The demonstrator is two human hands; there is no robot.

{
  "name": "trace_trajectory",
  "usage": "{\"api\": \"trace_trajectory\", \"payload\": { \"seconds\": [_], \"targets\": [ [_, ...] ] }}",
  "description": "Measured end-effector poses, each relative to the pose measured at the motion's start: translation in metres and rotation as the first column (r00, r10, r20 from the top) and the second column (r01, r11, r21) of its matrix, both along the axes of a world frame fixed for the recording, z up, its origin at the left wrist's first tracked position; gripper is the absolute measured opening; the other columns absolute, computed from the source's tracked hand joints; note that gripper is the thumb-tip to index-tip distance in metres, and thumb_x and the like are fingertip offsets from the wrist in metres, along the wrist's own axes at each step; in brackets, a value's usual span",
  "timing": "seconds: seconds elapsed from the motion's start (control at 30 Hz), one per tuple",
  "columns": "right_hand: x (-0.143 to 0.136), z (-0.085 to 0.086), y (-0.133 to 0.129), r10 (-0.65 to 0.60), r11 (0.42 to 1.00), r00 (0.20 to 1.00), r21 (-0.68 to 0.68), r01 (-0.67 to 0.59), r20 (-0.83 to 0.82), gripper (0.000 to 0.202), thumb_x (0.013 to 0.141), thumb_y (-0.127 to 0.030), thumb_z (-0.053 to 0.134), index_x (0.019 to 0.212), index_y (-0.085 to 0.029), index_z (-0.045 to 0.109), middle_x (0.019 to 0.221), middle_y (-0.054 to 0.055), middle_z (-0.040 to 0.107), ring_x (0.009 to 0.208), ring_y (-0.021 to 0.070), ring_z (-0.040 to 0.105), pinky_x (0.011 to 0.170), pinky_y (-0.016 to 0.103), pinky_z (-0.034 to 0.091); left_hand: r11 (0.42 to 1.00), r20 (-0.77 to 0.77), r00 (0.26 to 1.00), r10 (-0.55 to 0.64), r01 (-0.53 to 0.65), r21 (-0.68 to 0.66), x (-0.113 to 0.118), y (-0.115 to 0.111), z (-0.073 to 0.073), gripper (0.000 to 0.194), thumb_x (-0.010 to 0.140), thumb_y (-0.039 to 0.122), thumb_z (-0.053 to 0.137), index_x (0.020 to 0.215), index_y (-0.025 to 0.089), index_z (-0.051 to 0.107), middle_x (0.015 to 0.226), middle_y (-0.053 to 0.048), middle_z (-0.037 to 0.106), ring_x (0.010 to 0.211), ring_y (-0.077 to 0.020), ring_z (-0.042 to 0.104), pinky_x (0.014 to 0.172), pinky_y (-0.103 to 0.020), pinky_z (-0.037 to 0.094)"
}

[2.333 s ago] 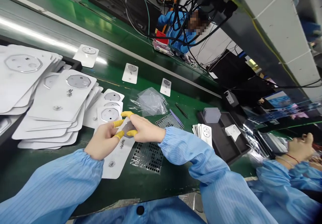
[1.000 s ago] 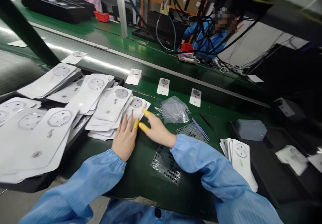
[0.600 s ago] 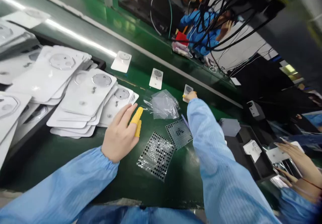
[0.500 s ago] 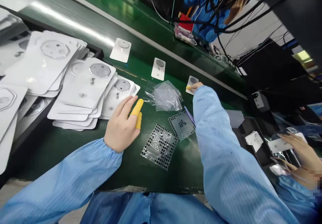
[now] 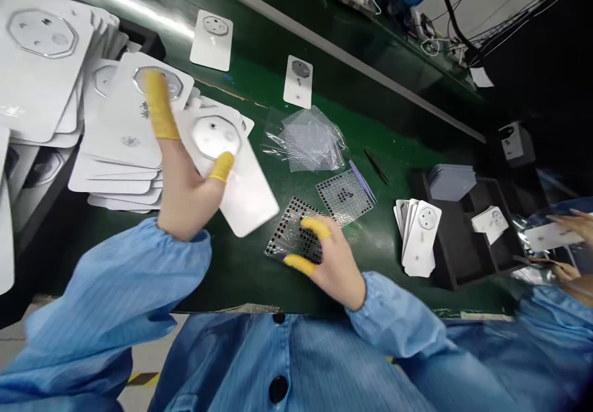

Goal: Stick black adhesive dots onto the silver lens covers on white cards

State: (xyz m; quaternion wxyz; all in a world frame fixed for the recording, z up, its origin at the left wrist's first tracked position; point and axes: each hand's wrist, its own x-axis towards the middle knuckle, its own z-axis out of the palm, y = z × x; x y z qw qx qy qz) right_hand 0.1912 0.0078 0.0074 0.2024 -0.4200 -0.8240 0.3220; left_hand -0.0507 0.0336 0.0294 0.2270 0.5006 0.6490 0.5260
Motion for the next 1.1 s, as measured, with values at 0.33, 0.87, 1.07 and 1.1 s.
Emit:
{"api": "trace_trajectory", "payload": {
  "seconds": [0.33, 0.87, 1.07, 1.1],
  "targets": [
    [0.030, -0.022, 0.002, 0.094, 0.903, 0.983, 0.429, -0.018, -0.157, 0.034, 0.086, -0.005, 0.053, 0.117, -0.020, 0.056, 0.108, 0.009, 0.067, 0.100, 0.0214, 0.060, 0.083, 0.039, 0.053, 0.635, 0.325, 0.826, -0.461, 0.563, -0.530, 0.042, -0.022, -0.001, 0.040, 0.071, 0.049, 0.064, 0.077, 0.011, 0.076, 0.072, -0.007, 0.074, 0.071, -0.0241, 0.067, 0.063, -0.030, 0.053],
    [0.009, -0.022, 0.027, 0.171, 0.952, 0.962, 0.287, -0.106, -0.214, 0.024, 0.089, -0.012, 0.054, 0.112, -0.017, 0.059, 0.105, 0.011, 0.062, 0.097, 0.0183, 0.061, 0.081, 0.035, 0.057, 0.657, 0.395, 0.765, -0.509, 0.642, -0.396, 0.059, -0.030, -0.021, 0.020, 0.079, 0.033, 0.062, 0.080, 0.015, 0.071, 0.072, -0.003, 0.071, 0.069, -0.0184, 0.065, 0.064, -0.027, 0.051],
    [0.009, -0.021, 0.028, 0.207, 0.950, 0.960, 0.273, -0.152, -0.188, 0.027, 0.089, -0.009, 0.051, 0.114, -0.017, 0.056, 0.104, 0.011, 0.064, 0.097, 0.0183, 0.063, 0.080, 0.033, 0.058, 0.684, -0.082, 0.725, -0.683, 0.596, -0.420, 0.056, -0.034, -0.031, 0.010, 0.079, 0.016, 0.048, 0.075, 0.016, 0.057, 0.062, 0.000, 0.061, 0.052, -0.0128, 0.057, 0.050, -0.021, 0.040],
    [0.009, -0.021, 0.027, 0.196, 0.958, 0.961, 0.248, -0.146, -0.193, 0.029, 0.089, -0.009, 0.050, 0.116, -0.017, 0.054, 0.104, 0.011, 0.065, 0.096, 0.0177, 0.064, 0.080, 0.032, 0.058, 0.681, -0.110, 0.707, -0.698, 0.610, -0.405, 0.056, -0.034, -0.032, 0.010, 0.079, 0.014, 0.047, 0.073, 0.017, 0.054, 0.059, 0.001, 0.058, 0.050, -0.0118, 0.054, 0.048, -0.021, 0.038]
  ]
}}
